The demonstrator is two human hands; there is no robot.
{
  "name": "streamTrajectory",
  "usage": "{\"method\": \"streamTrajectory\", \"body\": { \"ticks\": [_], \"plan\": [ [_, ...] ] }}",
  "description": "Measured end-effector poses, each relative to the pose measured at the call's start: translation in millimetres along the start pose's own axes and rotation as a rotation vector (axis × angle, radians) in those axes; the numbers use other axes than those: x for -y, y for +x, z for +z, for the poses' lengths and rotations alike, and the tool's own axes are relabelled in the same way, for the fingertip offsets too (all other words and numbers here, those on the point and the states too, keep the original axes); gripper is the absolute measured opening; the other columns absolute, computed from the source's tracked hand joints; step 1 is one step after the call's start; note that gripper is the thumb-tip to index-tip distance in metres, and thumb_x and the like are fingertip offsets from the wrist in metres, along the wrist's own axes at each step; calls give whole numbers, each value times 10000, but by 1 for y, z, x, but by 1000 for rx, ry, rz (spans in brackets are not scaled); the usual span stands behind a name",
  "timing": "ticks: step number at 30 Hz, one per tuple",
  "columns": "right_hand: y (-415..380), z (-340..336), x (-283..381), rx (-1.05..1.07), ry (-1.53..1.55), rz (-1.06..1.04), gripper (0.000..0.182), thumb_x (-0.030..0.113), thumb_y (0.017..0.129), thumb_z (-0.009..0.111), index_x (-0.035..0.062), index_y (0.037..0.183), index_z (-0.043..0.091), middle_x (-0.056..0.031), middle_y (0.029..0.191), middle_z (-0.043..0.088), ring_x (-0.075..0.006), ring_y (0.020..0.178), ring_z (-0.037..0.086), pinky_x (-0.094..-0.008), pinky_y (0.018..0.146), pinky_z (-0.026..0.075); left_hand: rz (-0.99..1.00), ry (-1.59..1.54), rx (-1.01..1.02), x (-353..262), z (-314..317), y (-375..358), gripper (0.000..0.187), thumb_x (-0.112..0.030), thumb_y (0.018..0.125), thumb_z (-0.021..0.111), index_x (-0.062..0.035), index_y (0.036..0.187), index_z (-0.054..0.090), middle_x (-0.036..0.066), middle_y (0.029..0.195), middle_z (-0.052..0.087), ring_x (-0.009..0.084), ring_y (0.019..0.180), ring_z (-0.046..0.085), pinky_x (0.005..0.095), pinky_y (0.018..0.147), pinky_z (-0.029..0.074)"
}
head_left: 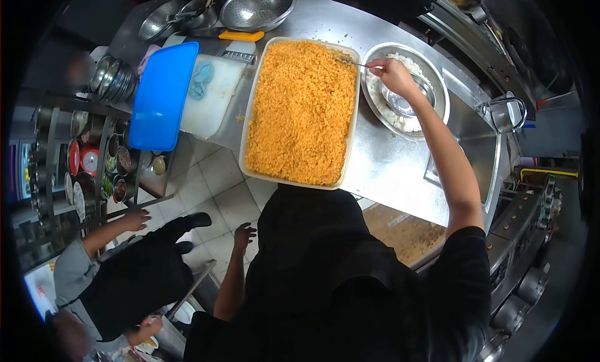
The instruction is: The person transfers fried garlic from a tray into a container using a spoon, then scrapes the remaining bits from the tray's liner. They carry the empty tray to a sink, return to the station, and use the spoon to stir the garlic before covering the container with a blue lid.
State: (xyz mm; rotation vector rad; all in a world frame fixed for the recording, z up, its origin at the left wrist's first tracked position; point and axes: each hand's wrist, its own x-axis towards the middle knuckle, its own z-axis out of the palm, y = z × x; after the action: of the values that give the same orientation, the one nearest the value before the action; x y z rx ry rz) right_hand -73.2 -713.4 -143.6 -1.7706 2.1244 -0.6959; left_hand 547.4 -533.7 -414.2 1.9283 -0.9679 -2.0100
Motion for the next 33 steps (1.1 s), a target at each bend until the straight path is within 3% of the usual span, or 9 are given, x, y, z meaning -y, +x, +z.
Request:
{"method": "streamTrajectory", "body": {
  "ticks": [4,6,14,17,20,24,27,30,33],
  "plan": [
    [-20,-4,17,40,-372,-151,227,126,838,550,124,1032,668,-189,827,639,-354,713,612,-406,648,487,-7,-28,-4,-7,4,-5,362,-176,860,505,-65,1204,492,65,874,670,148,703,611,300,565,431],
    [-31,0,17,51,-396,-166,250,85,825,547,132,1040,665,-166,796,643,-353,674,607,-406,606,485,16,33,-9,-12,8,-9,407,-173,852,496,13,1212,467,160,913,653,223,740,637,335,701,503],
    [-82,18,17,12,-319,-328,463,63,756,523,226,1187,568,-93,712,608,-250,609,597,-364,520,469,37,24,36,10,8,21,318,-149,873,495,-72,1181,505,79,846,663,147,637,616,290,498,421],
    [-104,15,32,-92,-378,-500,450,-32,680,559,167,1072,656,-49,532,419,-221,454,475,-345,432,401,41,16,58,-5,13,20,308,-127,877,481,-66,1178,504,75,847,662,140,636,618,283,507,444],
    [-122,17,29,-4,-361,-572,458,125,698,622,215,1147,598,-33,609,487,-217,527,522,-341,472,428,189,116,117,-20,19,18,321,-101,859,481,-60,1177,501,85,853,660,146,679,634,290,539,467],
    [-135,13,39,60,-371,-626,357,157,696,656,180,1051,639,-28,600,492,-205,533,532,-344,483,438,11,37,50,-20,22,19,331,-128,854,491,-69,1179,509,81,841,655,161,696,634,336,572,470],
    [-117,7,46,-95,-339,-537,484,-32,674,536,166,1103,639,-50,546,484,-221,474,519,-355,440,420,34,58,54,-20,23,16,339,-144,848,502,-73,1179,514,73,838,654,160,706,634,340,580,468],
    [-85,15,43,-188,-383,-304,482,-28,681,529,161,1112,634,-63,547,510,-219,467,533,-351,428,422,71,178,60,-18,23,16,343,-149,843,506,-72,1177,518,65,840,654,151,720,632,322,585,465],
    [-70,33,46,-125,-427,-303,508,-30,659,537,154,1124,626,-66,563,513,-220,459,528,-344,422,423,32,174,42,-22,28,14,343,-152,841,505,-72,1175,522,57,843,654,141,734,631,301,591,461]
  ]
}}
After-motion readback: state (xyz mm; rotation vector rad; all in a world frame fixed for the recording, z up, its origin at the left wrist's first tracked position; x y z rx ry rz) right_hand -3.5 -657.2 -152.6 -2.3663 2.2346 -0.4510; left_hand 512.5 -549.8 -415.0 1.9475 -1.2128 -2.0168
